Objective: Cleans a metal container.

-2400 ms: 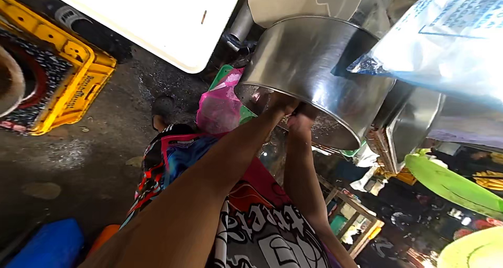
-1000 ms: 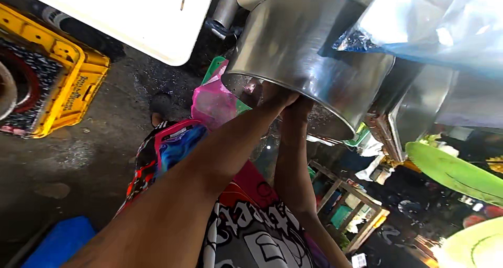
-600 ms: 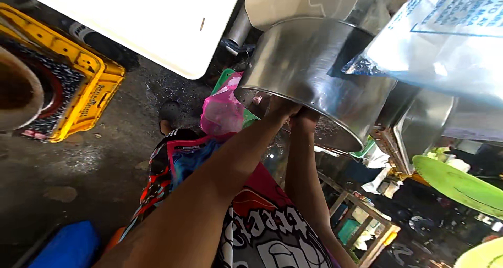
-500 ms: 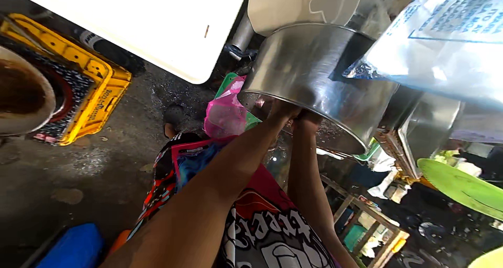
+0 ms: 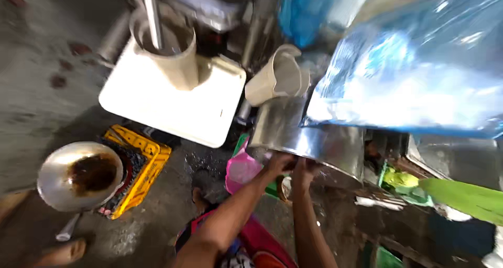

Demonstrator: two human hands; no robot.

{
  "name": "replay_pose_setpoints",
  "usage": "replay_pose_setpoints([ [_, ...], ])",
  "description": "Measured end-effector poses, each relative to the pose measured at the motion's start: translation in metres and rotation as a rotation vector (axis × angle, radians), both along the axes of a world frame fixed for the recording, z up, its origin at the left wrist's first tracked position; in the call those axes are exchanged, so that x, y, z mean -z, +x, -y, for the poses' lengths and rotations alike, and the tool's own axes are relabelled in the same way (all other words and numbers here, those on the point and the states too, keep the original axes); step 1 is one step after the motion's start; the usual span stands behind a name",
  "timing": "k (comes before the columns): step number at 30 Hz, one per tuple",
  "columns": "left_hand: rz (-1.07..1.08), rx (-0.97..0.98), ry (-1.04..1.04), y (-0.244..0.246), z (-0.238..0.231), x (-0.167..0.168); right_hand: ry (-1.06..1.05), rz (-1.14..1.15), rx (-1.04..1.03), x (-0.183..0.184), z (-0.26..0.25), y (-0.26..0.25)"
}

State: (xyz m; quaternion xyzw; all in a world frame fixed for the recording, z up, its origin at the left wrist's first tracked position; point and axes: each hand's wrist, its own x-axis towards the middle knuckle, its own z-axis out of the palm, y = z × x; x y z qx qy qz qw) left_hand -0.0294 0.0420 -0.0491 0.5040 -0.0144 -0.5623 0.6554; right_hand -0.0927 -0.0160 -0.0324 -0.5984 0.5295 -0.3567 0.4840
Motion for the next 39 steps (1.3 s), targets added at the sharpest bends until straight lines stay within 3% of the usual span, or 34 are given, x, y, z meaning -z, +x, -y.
replay_pose_setpoints([
  [3, 0.236, -0.055, -0.203, -0.015, -0.028, 0.024, -0.252, 0.117, -0.073, 0.028, -0.031, -0.039],
  [5, 0.242, -0.017, -0.140, -0.014, -0.029, 0.023, -0.271, 0.191, -0.039, 0.027, -0.039, -0.039],
  [11, 0.483, 0.137, 0.169, 0.016, 0.047, -0.015, 0.368, 0.456, 0.328, 0.027, 0.032, 0.015],
  [17, 0.523, 0.276, 0.335, 0.012, 0.075, -0.027, 0.656, 0.554, 0.332, 0.009, 0.050, 0.017],
  [26, 0.379, 0.305, 0.398, 0.012, 0.089, 0.001, 0.662, 0.507, 0.406, 0.024, 0.055, 0.015],
  [39, 0.300, 0.226, 0.376, 0.011, 0.083, -0.010, 0.545, 0.476, 0.377, 0.022, 0.054, 0.015],
])
